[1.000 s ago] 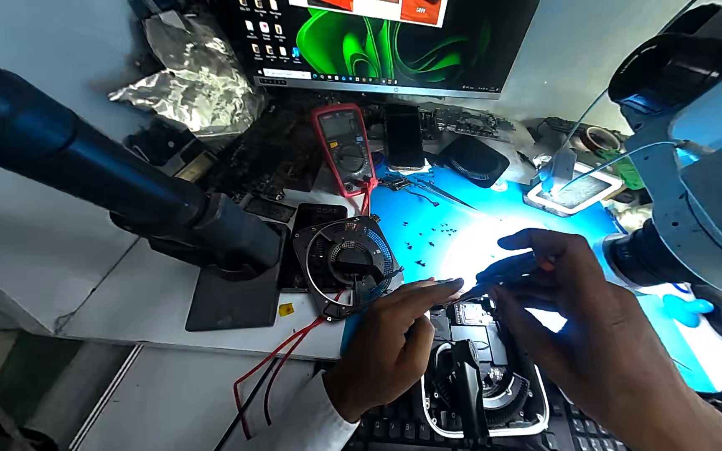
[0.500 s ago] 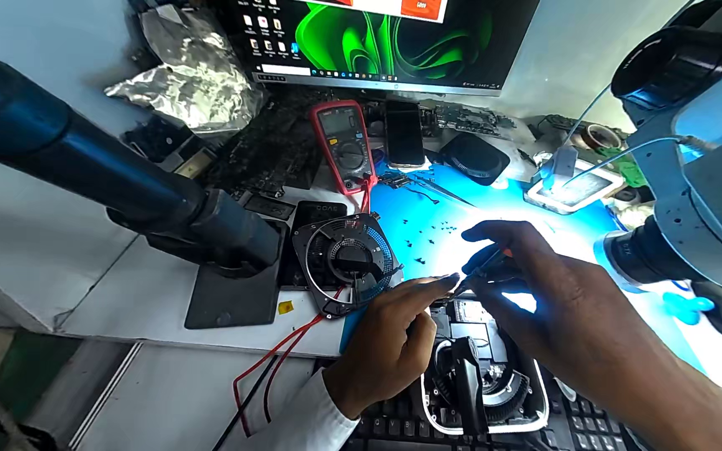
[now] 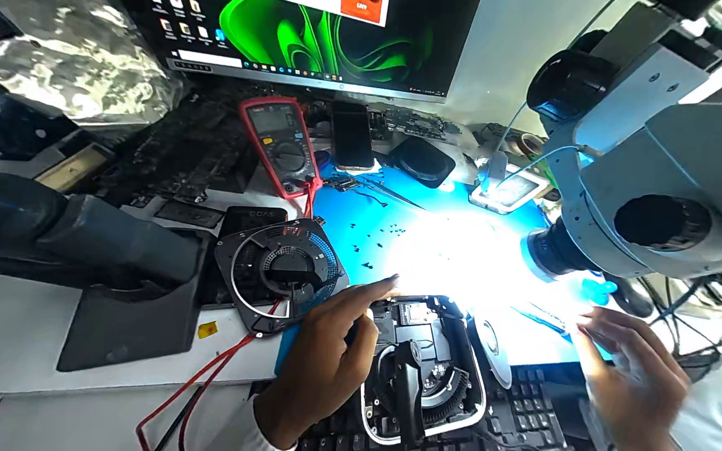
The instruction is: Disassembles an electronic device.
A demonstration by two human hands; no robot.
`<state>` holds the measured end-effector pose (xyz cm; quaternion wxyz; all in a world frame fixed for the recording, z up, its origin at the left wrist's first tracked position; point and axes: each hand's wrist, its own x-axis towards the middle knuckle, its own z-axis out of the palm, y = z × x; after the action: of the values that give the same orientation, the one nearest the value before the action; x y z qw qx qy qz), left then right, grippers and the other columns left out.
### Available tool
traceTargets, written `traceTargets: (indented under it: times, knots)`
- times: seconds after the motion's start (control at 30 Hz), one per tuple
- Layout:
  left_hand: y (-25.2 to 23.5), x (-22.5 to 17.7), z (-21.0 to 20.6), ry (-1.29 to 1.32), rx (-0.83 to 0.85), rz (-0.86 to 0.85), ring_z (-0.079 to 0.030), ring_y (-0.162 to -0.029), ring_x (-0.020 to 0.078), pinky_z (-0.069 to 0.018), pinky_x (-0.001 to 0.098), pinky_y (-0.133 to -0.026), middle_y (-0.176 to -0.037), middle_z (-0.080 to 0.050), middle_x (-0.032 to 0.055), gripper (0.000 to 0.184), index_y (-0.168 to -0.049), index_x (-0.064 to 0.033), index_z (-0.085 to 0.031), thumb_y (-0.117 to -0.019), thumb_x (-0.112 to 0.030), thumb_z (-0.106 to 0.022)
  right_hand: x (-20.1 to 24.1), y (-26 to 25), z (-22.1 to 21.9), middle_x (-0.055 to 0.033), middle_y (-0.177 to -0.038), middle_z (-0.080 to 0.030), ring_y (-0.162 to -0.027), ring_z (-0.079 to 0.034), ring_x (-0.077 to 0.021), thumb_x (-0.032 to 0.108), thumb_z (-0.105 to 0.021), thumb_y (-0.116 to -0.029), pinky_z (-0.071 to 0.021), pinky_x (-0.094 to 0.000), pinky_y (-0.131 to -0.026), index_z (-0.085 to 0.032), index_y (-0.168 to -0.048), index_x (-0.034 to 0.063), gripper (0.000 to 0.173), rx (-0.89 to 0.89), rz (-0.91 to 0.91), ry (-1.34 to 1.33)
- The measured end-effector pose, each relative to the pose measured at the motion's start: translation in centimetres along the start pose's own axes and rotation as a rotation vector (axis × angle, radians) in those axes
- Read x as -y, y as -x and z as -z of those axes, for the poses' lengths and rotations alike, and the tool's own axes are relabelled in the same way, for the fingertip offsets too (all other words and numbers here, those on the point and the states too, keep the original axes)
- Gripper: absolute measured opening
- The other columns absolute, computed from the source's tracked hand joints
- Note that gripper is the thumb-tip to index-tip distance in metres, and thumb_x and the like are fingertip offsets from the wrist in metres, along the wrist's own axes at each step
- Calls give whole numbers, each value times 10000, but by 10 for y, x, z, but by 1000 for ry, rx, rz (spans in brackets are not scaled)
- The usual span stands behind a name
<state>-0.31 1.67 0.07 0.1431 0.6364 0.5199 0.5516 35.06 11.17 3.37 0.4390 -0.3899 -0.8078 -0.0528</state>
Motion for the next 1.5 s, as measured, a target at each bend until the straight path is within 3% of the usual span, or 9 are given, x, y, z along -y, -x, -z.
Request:
traceTargets:
  times: [0.2, 0.43, 0.6, 0.67, 0.73, 0.83, 1.0, 1.27, 1.5]
  knots:
    - [0, 2, 0, 24, 2, 9, -679, -1134, 51, -588, 262, -947, -1226, -730, -86, 427, -1307, -172, -691, -971, -121, -432, -48, -3, -23, -78, -1060, -740, -982, -703, -165, 160, -652, -906, -580, -331, -839, -803, -962, 78, 180, 182, -80, 104]
    - [1, 1, 1, 3, 2, 18, -665, -1162, 50, -578, 265, -980, -1232, -724, -91, 426, -1310, -176, -688, -970, -122, -437, -30, -5, -20, -100, -1057, -714, -1016, -650, -300, 396, -634, -905, -499, -509, -877, -817, -948, 134, 322, 330, 61, 273]
    - [0, 0, 1, 29, 9, 28, -668, -1166, 61, -578, 281, -993, -1229, -728, -86, 431, -1326, -167, -679, -971, -111, -441, -15, -2, -15, -81, -1043, -718, -975, -676, -260, 367, -623, -934, -529, -473, -847, -798, -994, 115, 313, 334, -32, 263]
    - [-1, 0, 3, 71, 19, 45, -674, -1147, 61, -585, 278, -969, -1222, -729, -82, 428, -1330, -154, -672, -973, -100, -443, 2, -6, -8, -76, -890, -729, -786, -701, -175, 305, -592, -946, -575, -361, -696, -756, -974, 71, 287, 276, -46, 232]
    - [-3, -2, 6, 159, 35, 79, -681, -1137, 87, -592, 281, -952, -1222, -730, -50, 415, -1345, -116, -657, -987, -75, -450, 31, -15, 0, -54, -777, -675, -644, -600, -60, 298, -597, -991, -496, -214, -572, -738, -962, 57, 280, 271, -50, 71]
    - [-6, -4, 10, 266, 46, 124, -676, -1166, 132, -592, 304, -951, -1272, -716, -13, 418, -1370, -92, -633, -997, -52, -447, 84, -37, -2, 31, -850, -632, -733, -553, 40, 323, -688, -974, -450, -110, -618, -779, -1066, 174, 197, 340, -46, -216]
    - [-7, -2, 12, 311, 65, 63, -680, -1173, 170, -595, 334, -976, -1271, -715, 25, 374, -1326, -66, -662, -1012, -45, -459, 115, -78, -33, 171, -842, -619, -675, -544, 78, 345, -716, -901, -463, -109, -541, -763, -977, 275, 114, 507, 10, -351]
    - [-5, -3, 13, 333, 107, 65, -701, -1119, 137, -595, 309, -966, -1194, -748, 18, 405, -1376, -24, -617, -1000, -16, -470, 144, -132, -48, 99, -754, -592, -649, -584, -20, 305, -687, -860, -470, -206, -528, -725, -832, 222, 95, 738, 412, -65]
    - [-5, -5, 13, 347, 107, 101, -696, -1133, 140, -590, 321, -983, -1220, -736, 22, 431, -1391, -38, -615, -986, -11, -469, 151, -154, -49, 99, -733, -565, -626, -560, -35, 282, -680, -849, -448, -230, -504, -706, -793, 232, 79, 827, 512, -16]
